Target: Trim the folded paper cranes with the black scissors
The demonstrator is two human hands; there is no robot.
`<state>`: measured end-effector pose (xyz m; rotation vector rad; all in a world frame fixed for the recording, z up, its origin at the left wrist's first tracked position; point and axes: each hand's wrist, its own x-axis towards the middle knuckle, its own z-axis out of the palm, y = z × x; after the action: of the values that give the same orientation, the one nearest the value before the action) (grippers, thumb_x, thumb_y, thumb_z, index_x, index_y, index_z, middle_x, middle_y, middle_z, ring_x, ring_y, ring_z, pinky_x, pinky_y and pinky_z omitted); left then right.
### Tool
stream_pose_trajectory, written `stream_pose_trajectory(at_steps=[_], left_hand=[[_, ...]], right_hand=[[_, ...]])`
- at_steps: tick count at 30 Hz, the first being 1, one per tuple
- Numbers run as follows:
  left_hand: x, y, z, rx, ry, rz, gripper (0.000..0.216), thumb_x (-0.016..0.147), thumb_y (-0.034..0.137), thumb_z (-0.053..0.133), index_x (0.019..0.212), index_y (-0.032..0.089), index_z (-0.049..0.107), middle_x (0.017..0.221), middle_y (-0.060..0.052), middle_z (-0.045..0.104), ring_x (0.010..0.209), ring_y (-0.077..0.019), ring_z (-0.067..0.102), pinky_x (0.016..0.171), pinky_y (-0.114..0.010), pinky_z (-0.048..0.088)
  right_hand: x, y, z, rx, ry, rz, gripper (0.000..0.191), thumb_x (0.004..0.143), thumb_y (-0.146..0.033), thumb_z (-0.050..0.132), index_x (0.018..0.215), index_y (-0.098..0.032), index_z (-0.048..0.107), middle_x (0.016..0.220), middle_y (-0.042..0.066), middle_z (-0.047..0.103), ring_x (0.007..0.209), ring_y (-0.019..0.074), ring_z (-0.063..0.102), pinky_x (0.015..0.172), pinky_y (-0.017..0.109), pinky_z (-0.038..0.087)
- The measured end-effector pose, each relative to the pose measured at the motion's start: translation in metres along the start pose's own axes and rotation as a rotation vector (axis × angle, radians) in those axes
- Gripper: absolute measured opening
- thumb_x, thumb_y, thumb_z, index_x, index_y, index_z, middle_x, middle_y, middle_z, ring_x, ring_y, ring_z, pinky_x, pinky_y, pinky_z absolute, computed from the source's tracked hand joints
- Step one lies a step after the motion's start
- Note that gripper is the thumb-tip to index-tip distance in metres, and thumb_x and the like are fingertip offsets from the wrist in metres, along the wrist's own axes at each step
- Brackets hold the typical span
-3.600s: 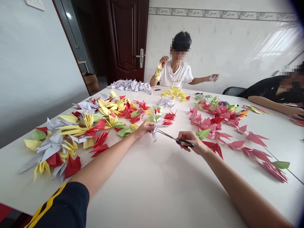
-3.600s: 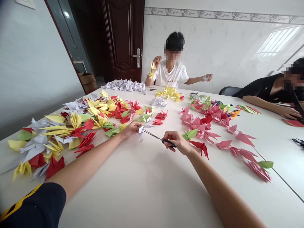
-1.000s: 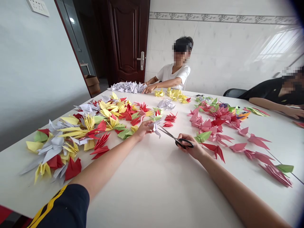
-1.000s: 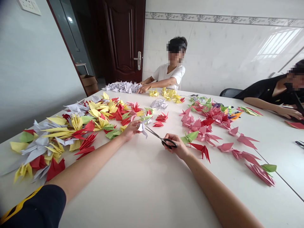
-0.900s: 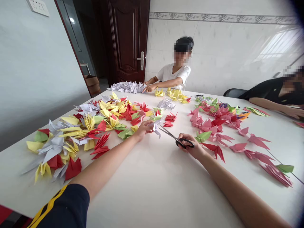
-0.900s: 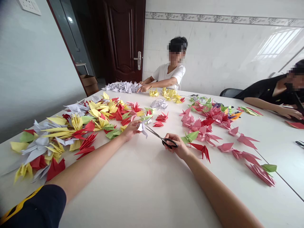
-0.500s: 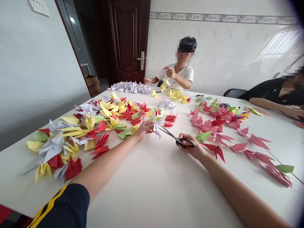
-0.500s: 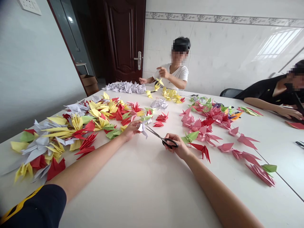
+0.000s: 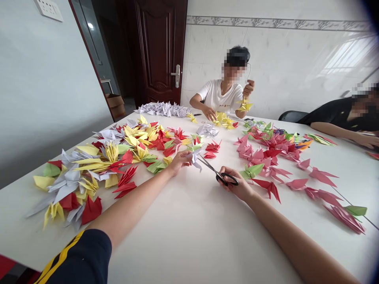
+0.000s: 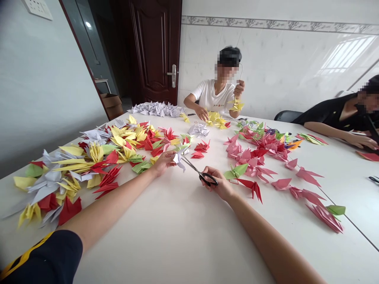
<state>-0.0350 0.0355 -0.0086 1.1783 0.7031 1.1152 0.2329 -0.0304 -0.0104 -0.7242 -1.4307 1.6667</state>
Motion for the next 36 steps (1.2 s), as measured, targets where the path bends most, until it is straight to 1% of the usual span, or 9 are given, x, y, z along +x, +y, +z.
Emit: stream_pose_trajectory(at_steps=[4,7,10,14,17,20,26,31,36], left_hand=[[0.001,-0.002,0.0,-0.032,0.0,-0.007,0.029,0.058,0.025,0.079,0.082,0.016,0.067,0.078,-0.002,0.059,0.072,-0.0147,0.05,0.07,-0.028,0.04],[0.001,-0.002,0.001,-0.075,-0.011,-0.022,0.029,0.059,0.024,0.08,0.083,0.016,0.067,0.079,-0.003,0.061,0.071,-0.0142,0.051,0.069,-0.028,0.04],[0.0,0.0,0.002,-0.098,-0.035,-0.051,0.029,0.061,0.028,0.083,0.081,0.016,0.066,0.077,-0.002,0.061,0.07,-0.0138,0.054,0.068,-0.027,0.041],[0.001,0.002,0.003,-0.097,-0.041,-0.102,0.034,0.06,0.034,0.086,0.08,0.015,0.065,0.076,-0.002,0.062,0.071,-0.0141,0.059,0.066,-0.025,0.043],[0.002,0.004,0.003,-0.11,-0.024,-0.135,0.036,0.058,0.035,0.087,0.079,0.015,0.064,0.073,0.0,0.061,0.065,-0.0118,0.059,0.063,-0.024,0.043],[0.002,0.003,0.002,-0.113,-0.03,-0.165,0.037,0.061,0.036,0.088,0.077,0.015,0.063,0.07,0.001,0.059,0.059,-0.01,0.058,0.061,-0.023,0.044],[0.003,0.003,0.0,-0.125,-0.083,-0.199,0.041,0.061,0.035,0.091,0.087,0.014,0.067,0.08,0.0,0.063,0.068,-0.0094,0.062,0.066,-0.021,0.046],[0.002,0.004,0.001,-0.075,-0.1,-0.207,0.041,0.065,0.038,0.089,0.091,0.013,0.068,0.086,-0.004,0.066,0.073,-0.0105,0.063,0.064,-0.021,0.046],[0.0,0.006,0.002,-0.091,-0.136,-0.19,0.04,0.067,0.037,0.087,0.093,0.014,0.067,0.085,-0.003,0.067,0.074,-0.0113,0.064,0.065,-0.021,0.047]], right_hand=[[0.0,0.004,0.003,0.0,0.018,-0.028,0.034,0.078,-0.044,0.075,0.085,-0.02,0.052,0.067,0.0,0.062,0.046,0.0069,0.041,0.047,0.024,0.02],[0.0,0.006,0.005,0.004,0.031,-0.052,0.034,0.077,-0.043,0.075,0.085,-0.02,0.052,0.067,0.0,0.061,0.046,0.007,0.04,0.047,0.024,0.019],[0.001,0.006,0.006,0.014,0.035,-0.055,0.034,0.077,-0.044,0.075,0.085,-0.02,0.052,0.067,0.0,0.061,0.046,0.0071,0.04,0.048,0.024,0.019],[0.001,0.003,0.006,0.022,0.015,-0.04,0.036,0.077,-0.048,0.073,0.082,-0.02,0.051,0.066,0.0,0.06,0.044,0.0073,0.04,0.047,0.024,0.019],[0.0,-0.001,0.004,0.019,0.002,-0.032,0.037,0.077,-0.049,0.073,0.079,-0.02,0.049,0.063,-0.001,0.059,0.043,0.0071,0.038,0.046,0.025,0.018],[0.0,-0.002,0.002,0.013,0.002,-0.021,0.038,0.077,-0.048,0.073,0.077,-0.02,0.048,0.062,-0.001,0.058,0.043,0.0072,0.037,0.046,0.025,0.018],[-0.002,-0.003,0.002,-0.008,0.031,-0.018,0.039,0.077,-0.049,0.074,0.078,-0.021,0.047,0.063,-0.001,0.058,0.044,0.008,0.038,0.046,0.025,0.021],[-0.001,-0.004,0.003,-0.003,0.013,-0.013,0.039,0.075,-0.049,0.075,0.078,-0.021,0.048,0.062,-0.001,0.058,0.043,0.008,0.038,0.046,0.025,0.021],[-0.003,-0.006,0.002,0.037,0.002,-0.018,0.04,0.074,-0.052,0.074,0.079,-0.021,0.049,0.061,-0.001,0.058,0.04,0.0079,0.037,0.046,0.026,0.018]])
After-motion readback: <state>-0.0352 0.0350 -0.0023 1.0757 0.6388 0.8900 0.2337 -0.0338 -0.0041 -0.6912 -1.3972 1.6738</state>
